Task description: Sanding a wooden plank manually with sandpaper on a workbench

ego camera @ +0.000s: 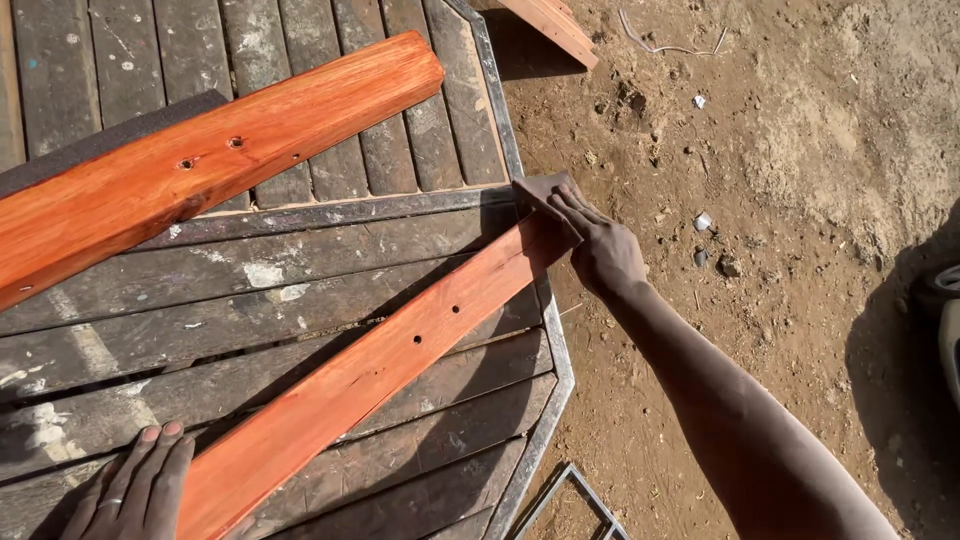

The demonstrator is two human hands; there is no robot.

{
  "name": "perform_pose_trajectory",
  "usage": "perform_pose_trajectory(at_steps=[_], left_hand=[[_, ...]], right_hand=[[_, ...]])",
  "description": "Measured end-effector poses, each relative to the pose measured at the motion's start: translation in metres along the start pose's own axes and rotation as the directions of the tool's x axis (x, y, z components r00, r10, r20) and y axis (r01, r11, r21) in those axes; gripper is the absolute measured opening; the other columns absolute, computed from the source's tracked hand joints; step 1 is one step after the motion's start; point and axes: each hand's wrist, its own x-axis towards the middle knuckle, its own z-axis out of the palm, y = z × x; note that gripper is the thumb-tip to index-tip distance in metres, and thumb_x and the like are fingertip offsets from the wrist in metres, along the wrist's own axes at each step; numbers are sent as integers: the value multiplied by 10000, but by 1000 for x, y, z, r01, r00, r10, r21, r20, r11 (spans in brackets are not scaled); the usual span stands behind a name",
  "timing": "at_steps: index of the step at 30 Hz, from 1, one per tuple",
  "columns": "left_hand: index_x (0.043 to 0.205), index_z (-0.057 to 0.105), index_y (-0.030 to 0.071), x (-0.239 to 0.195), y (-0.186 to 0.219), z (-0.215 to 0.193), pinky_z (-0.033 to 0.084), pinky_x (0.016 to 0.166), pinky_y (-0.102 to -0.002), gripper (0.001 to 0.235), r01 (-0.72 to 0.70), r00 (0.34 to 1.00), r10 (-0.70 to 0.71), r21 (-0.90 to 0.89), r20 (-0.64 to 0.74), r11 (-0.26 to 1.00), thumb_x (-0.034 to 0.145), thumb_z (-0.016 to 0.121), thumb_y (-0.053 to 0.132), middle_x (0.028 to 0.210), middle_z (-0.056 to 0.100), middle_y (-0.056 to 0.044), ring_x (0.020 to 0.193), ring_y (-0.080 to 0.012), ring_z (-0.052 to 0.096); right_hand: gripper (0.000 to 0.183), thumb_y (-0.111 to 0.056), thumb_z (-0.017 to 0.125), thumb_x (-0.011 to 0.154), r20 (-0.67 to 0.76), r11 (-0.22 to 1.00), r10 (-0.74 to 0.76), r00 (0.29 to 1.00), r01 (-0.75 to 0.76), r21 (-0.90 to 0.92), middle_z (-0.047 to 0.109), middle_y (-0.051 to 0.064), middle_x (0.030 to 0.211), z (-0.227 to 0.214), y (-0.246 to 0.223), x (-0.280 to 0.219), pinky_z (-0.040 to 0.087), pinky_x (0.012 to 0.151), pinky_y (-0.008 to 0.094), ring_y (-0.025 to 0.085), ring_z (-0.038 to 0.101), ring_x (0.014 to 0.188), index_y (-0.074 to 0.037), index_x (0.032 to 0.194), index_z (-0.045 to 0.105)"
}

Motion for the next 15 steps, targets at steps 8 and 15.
perform_pose_trajectory(at_steps=[8, 15], left_hand=[[1495, 583, 60, 7, 0, -8, 475, 1195, -338, 810, 2, 1000, -2, 12, 8, 1000, 973, 151, 504, 1598, 620, -59, 1497, -204, 577], [1478, 566, 62, -2, -5, -13, 471, 1157, -349, 603, -25, 1000, 25, 53, 11, 998, 1047, 192, 259, 1587, 594, -71, 1485, -201, 544]], right_hand=[[751, 101, 499, 780, -222, 855, -226, 949, 302, 422, 458, 134, 1583, -4, -155, -27, 335, 1266, 431, 295, 410, 1509, -63, 1512, 475], [749, -85, 456, 889, -245, 995, -94, 965, 85, -48, 403, 49, 1642, 41, -120, 8, 122, 1314, 400, 217, 318, 1542, -137, 1616, 288]])
